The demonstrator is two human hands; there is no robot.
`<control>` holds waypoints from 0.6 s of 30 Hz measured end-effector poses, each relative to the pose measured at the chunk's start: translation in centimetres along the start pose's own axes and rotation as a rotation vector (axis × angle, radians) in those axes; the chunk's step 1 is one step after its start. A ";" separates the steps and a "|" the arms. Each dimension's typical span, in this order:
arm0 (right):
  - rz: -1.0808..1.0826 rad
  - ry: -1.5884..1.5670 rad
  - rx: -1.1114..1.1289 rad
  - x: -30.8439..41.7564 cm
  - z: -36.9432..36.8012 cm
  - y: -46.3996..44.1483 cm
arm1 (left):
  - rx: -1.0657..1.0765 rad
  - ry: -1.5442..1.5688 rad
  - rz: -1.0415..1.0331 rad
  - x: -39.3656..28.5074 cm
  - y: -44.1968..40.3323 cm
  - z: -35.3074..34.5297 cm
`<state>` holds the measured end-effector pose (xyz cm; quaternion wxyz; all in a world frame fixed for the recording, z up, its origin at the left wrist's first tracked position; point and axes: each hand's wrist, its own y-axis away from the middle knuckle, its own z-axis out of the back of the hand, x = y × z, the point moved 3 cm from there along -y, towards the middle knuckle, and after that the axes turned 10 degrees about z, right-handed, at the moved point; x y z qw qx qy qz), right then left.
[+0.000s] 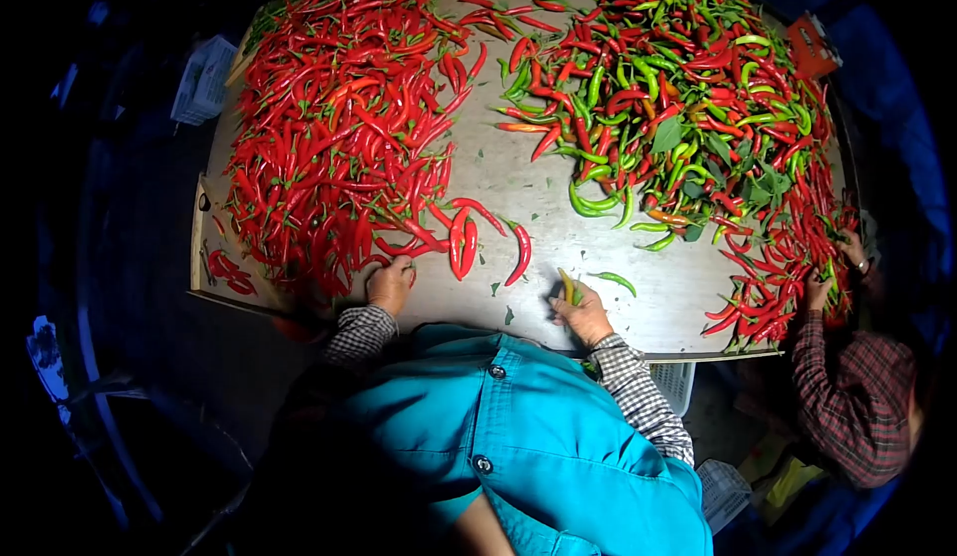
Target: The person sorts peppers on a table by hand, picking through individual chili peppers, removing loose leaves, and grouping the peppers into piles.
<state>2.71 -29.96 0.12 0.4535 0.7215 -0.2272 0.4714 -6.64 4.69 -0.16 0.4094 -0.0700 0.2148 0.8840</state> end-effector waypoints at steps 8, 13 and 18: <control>0.586 0.895 -0.214 4.6 -6.1 -7.4 | 0.285 0.106 -0.541 -5.7 4.0 -3.5; 0.501 0.618 0.251 3.0 -11.5 -10.1 | 0.545 -0.009 -0.554 -8.1 4.1 -5.2; 0.608 0.553 0.381 3.7 -12.2 -10.6 | 0.464 0.095 -0.176 -7.0 2.1 -3.4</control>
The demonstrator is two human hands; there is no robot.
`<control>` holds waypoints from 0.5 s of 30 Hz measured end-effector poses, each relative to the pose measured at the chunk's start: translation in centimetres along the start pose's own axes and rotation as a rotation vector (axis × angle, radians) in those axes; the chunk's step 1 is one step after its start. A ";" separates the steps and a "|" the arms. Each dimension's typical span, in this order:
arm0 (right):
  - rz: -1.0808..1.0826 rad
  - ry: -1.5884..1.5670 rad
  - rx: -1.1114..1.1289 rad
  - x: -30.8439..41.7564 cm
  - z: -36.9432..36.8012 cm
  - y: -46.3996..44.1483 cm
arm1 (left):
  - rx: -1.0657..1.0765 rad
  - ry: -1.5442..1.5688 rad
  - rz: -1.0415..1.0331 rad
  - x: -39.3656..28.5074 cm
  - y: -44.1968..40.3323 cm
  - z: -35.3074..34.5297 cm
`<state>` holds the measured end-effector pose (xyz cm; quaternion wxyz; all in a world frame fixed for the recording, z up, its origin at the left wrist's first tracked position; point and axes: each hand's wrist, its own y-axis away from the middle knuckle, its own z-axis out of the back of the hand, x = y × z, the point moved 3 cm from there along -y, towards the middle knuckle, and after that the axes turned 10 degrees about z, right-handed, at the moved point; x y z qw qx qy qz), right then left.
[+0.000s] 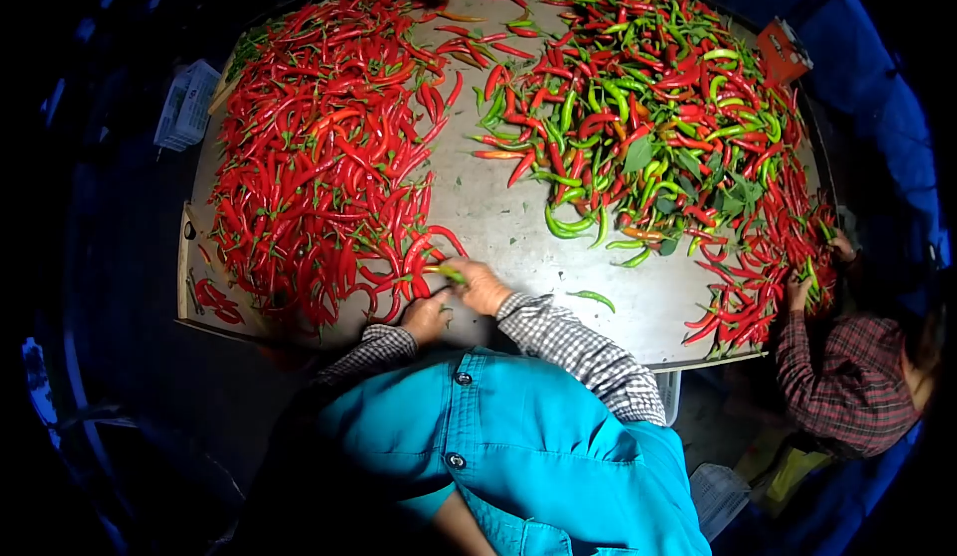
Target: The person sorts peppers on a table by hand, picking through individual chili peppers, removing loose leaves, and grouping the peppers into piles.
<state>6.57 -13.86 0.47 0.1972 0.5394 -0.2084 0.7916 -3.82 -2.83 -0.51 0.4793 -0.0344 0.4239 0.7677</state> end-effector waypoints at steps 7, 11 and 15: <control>-0.014 0.887 -0.586 -3.0 16.9 2.1 | -0.060 0.418 -0.186 3.4 -3.8 -3.0; -0.226 0.649 -0.266 -3.0 19.7 -0.7 | -0.154 0.424 -0.152 3.1 -4.2 -3.5; -0.452 0.931 -0.264 -5.9 21.1 0.9 | 0.005 0.340 -0.058 2.2 -5.0 -4.0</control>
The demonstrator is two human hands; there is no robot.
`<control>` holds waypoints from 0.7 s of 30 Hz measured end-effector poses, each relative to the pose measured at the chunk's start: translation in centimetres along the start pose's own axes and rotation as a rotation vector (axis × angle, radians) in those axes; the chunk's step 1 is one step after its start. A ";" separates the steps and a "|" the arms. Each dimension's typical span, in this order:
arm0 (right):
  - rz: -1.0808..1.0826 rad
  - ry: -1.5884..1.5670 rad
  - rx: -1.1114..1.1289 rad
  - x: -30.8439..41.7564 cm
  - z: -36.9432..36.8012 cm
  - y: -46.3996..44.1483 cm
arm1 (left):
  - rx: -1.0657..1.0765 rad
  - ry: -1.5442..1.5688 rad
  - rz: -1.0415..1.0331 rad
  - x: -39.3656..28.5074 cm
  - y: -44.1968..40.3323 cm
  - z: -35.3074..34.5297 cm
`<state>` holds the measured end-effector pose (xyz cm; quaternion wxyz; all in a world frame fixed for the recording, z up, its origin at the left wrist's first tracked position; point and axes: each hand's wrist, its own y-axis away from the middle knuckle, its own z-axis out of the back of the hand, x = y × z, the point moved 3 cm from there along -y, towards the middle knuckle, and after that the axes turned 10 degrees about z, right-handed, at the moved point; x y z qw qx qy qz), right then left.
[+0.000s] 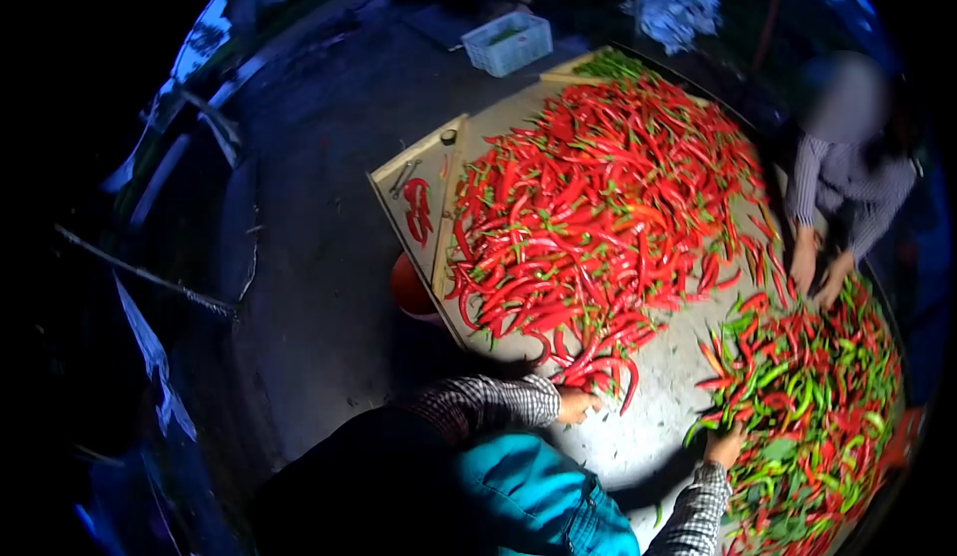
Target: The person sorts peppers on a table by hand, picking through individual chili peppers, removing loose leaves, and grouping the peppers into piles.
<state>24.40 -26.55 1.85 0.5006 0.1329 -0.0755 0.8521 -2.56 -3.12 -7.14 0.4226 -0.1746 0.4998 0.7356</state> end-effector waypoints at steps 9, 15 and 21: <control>0.158 -0.210 0.185 3.1 -3.8 0.2 | -0.071 0.004 -0.047 -0.5 1.3 1.4; 0.157 -0.995 -0.021 3.6 -4.2 2.5 | -0.030 -0.039 -0.044 -0.8 1.7 1.7; -0.053 -0.051 0.135 0.9 2.5 5.7 | -0.004 0.020 -0.009 -1.7 2.2 2.1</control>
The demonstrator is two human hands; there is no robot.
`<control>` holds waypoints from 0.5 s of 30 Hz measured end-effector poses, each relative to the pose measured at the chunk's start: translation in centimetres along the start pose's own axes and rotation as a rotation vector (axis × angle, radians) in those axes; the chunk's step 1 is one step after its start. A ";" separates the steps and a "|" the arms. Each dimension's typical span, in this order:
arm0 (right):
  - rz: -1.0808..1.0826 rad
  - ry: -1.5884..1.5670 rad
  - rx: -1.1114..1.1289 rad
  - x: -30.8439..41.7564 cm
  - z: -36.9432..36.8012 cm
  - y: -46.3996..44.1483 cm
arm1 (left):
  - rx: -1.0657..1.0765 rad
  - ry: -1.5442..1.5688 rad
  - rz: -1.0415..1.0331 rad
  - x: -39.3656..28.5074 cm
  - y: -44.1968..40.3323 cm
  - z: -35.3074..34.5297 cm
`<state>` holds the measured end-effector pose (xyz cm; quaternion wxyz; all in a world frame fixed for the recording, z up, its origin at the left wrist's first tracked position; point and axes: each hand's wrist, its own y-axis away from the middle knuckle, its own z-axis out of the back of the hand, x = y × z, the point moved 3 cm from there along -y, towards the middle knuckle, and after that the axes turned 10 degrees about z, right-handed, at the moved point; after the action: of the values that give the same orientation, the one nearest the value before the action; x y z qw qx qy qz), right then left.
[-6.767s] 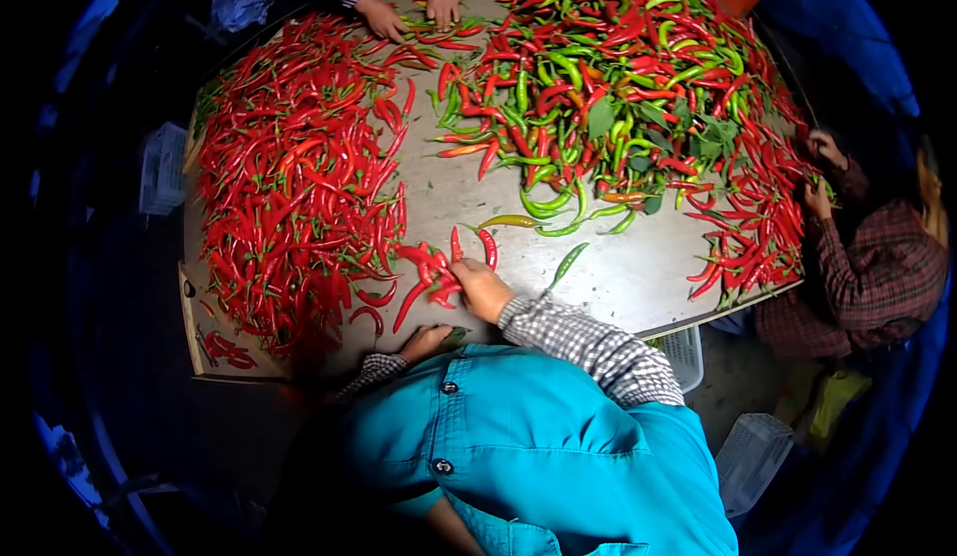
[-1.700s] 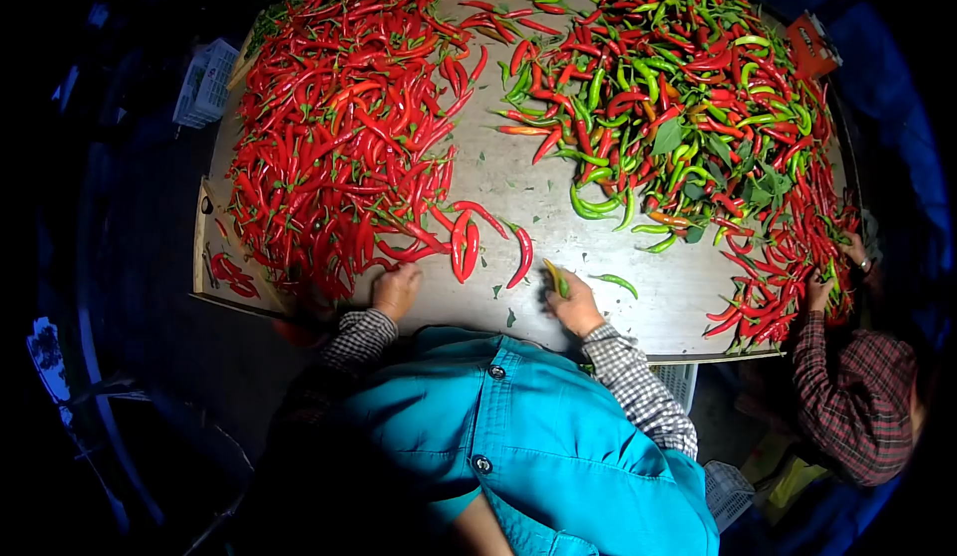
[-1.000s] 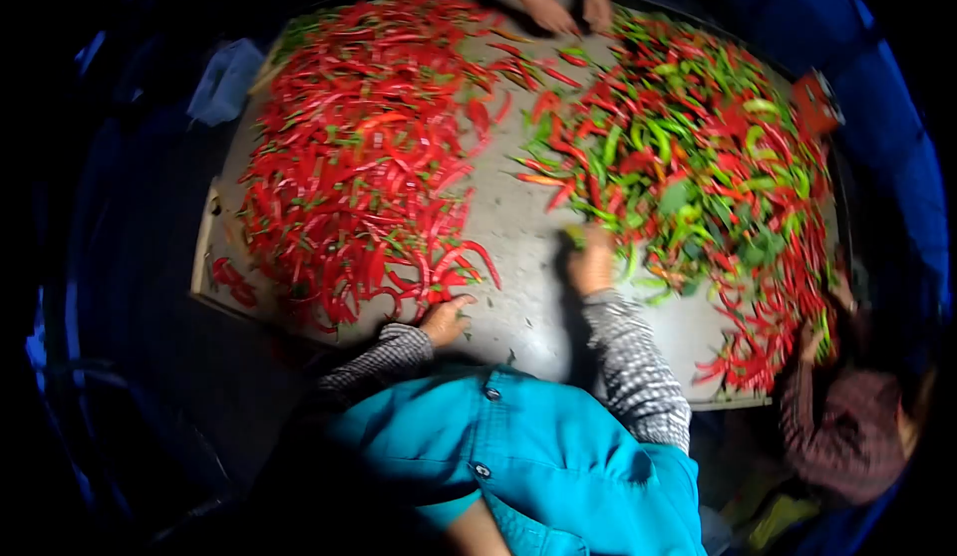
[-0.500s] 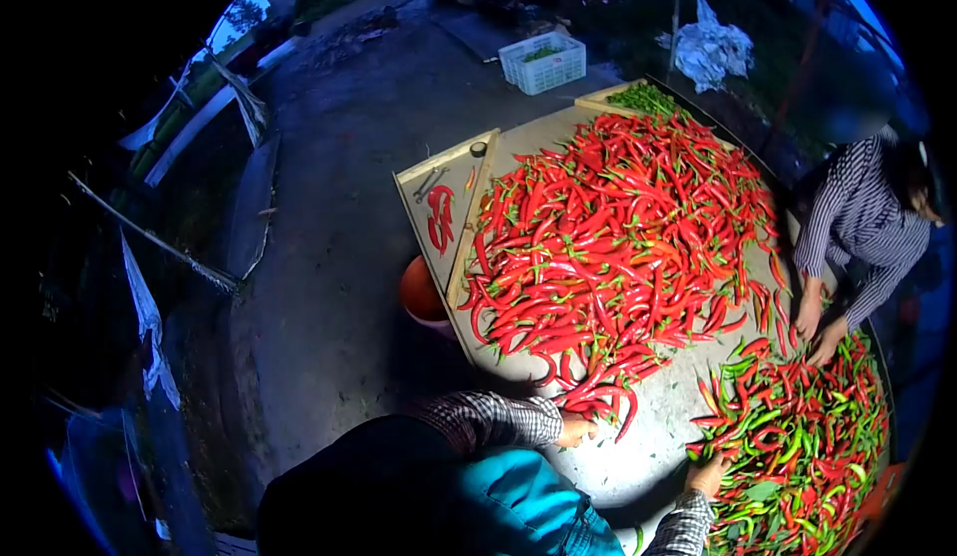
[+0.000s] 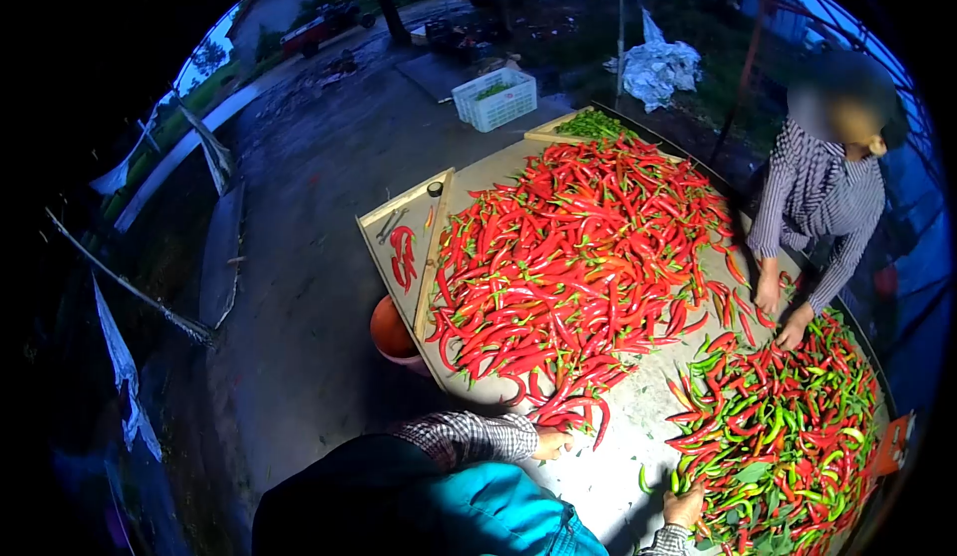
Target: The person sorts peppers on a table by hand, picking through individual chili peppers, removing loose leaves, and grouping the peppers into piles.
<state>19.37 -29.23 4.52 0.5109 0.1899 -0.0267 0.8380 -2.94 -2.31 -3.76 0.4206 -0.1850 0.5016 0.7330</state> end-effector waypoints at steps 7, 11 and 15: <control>0.093 -0.102 -0.236 -2.2 -3.5 3.8 | 0.002 -0.056 -0.027 0.6 -0.5 -0.6; 0.124 -0.168 -0.204 -1.5 -3.4 4.1 | -0.012 -0.065 -0.074 1.2 -0.9 -0.9; 0.196 -0.057 -0.305 -2.0 -4.3 4.1 | 0.007 -0.080 -0.050 0.5 -0.3 -0.4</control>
<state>15.38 -31.82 0.43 0.4489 0.1305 -0.1863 0.8642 -3.02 -2.38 -4.46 0.4593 -0.1665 0.4822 0.7272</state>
